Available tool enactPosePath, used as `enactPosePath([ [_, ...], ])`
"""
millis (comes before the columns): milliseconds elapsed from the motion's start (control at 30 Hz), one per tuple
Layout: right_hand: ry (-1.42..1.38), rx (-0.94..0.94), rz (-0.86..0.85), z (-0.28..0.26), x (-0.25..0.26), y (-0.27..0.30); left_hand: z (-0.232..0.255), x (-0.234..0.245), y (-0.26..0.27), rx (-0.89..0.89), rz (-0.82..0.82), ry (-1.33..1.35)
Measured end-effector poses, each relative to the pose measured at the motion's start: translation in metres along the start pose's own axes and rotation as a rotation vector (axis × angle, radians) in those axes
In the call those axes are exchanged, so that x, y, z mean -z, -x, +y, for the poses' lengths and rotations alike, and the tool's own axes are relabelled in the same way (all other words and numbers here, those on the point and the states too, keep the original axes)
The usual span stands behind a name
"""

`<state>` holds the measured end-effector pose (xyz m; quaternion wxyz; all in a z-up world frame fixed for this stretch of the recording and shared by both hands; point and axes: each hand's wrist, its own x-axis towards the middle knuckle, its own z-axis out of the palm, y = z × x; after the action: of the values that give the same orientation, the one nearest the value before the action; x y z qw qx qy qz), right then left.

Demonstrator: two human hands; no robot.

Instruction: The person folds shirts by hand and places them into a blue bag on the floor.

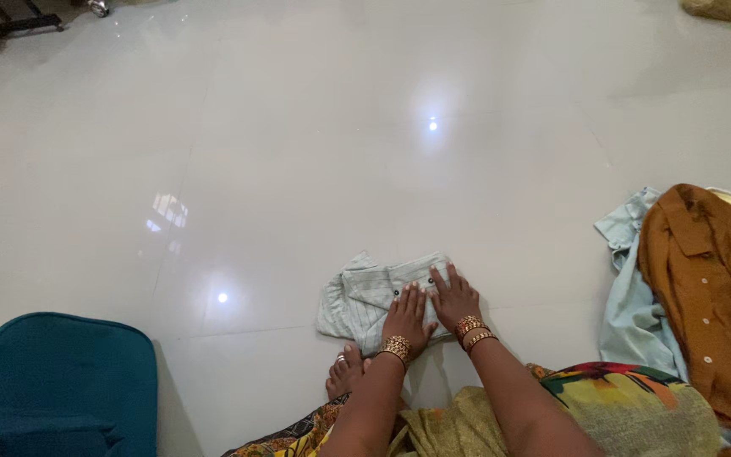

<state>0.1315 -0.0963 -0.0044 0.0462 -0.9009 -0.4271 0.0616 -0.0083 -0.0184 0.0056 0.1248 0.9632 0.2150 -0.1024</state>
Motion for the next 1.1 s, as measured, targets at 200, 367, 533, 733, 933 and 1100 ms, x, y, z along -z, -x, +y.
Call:
enactPosePath([
  [200, -0.089, -0.184, -0.182, -0.006, 0.032, 0.012, -0.003, 0.003, 0.006, -0.009, 0.021, 0.013],
  [367, -0.192, -0.273, -0.246, 0.008, 0.028, 0.008, -0.017, 0.013, 0.016, 0.103, 0.041, 0.032],
  [533, -0.283, -0.334, -0.252, 0.029, -0.002, 0.000, -0.033, 0.015, 0.016, 0.093, -0.044, 0.039],
  [733, -0.418, -0.352, -0.238, 0.046, -0.015, -0.004, -0.034, 0.022, 0.016, 0.102, -0.074, -0.034],
  [933, -0.596, -0.384, -0.333, 0.045, 0.004, -0.010, -0.035, 0.019, 0.017, 0.102, -0.044, -0.049],
  [1100, -0.619, -0.366, -0.376, 0.035, 0.027, -0.007, -0.035, 0.019, 0.014, 0.104, -0.048, -0.087],
])
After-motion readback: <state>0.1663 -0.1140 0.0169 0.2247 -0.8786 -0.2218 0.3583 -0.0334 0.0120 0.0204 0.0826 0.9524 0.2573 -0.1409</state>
